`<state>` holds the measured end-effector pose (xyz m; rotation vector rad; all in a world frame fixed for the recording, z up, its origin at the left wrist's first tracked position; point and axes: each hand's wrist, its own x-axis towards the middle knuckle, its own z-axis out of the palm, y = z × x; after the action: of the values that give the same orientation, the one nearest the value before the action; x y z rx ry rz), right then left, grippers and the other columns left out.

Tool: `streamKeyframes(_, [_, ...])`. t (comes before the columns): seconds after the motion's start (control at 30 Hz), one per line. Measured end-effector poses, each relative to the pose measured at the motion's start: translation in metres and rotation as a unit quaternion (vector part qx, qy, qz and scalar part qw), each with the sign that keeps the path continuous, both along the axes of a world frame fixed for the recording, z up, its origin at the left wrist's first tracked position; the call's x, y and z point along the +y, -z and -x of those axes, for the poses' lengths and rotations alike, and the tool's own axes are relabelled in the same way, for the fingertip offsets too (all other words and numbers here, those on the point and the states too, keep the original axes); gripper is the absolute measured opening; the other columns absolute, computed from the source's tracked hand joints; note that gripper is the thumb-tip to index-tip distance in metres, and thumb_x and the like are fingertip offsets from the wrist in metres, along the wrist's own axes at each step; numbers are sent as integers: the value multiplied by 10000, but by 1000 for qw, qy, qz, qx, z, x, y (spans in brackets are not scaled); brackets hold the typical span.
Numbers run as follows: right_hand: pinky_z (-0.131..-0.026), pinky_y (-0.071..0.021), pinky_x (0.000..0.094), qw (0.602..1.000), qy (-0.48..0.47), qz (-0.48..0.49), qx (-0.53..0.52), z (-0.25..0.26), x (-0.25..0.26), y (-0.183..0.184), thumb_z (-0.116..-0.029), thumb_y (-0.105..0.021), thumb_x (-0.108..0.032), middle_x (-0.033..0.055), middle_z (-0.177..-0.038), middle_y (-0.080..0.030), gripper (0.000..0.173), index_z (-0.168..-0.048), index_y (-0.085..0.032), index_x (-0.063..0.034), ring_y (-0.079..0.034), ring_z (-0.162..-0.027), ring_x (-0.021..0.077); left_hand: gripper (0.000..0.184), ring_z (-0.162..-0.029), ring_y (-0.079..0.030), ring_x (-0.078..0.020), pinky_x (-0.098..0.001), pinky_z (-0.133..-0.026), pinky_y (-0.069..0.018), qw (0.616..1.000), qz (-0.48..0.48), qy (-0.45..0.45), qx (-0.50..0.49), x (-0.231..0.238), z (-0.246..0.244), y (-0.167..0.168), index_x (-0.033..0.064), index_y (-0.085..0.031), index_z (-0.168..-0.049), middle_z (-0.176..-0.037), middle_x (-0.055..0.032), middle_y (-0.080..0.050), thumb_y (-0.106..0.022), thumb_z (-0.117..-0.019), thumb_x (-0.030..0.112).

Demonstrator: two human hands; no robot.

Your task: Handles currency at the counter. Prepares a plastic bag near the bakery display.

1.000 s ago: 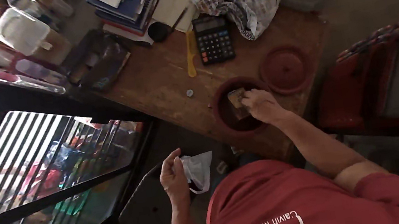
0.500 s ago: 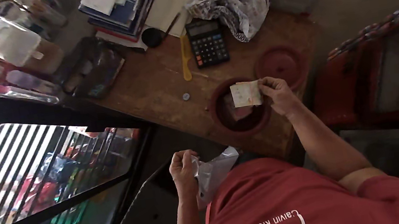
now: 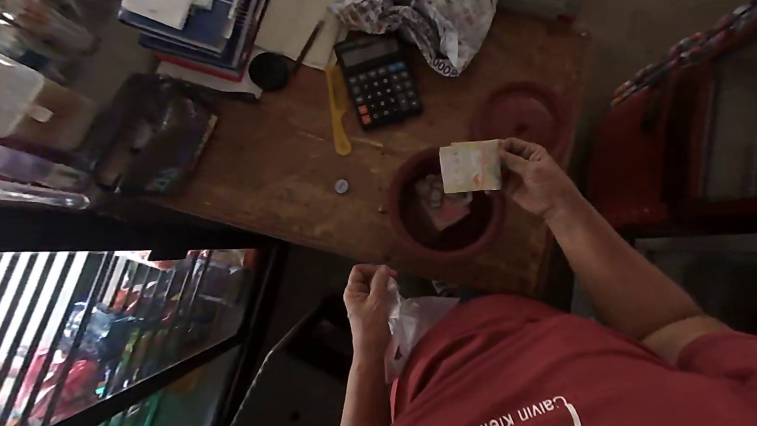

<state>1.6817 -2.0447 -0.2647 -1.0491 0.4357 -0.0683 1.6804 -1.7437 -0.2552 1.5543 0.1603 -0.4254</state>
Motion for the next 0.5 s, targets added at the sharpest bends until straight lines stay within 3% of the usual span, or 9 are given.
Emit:
streamKeyframes(0.13, [-715,-625,299,999,-9,-31,13,0,1,0,-1059,-418,-66,4,-894,-724,226,-1026,-637,-109,-711,-759,104,59,-662,-628,-24,-205,-616,-553,999,-5,41,-5,-13,-1,1,38,-555,-1018,-812,48,-664,-505,-997,15])
streamKeyframes(0.3, [-707,-625,293,1000,-15,-6,-3,-1,-4,2,-1055,-433,-55,5,-881,-724,214,-1006,-636,-100,-712,-755,102,112,-734,-648,-26,-200,-669,-561,998,14,63,1,-24,-2,-2,31,-589,-1053,-844,42,-676,-495,-1001,1])
streamKeyframes(0.5, [-696,-609,244,999,-18,41,-29,2,-10,2,-1027,-479,-18,-30,-864,-717,194,-983,-648,-101,-693,-743,51,135,-679,-639,-29,-192,-627,-552,997,15,65,24,-30,-1,-1,22,-606,-1045,-827,36,-683,-477,-1010,2])
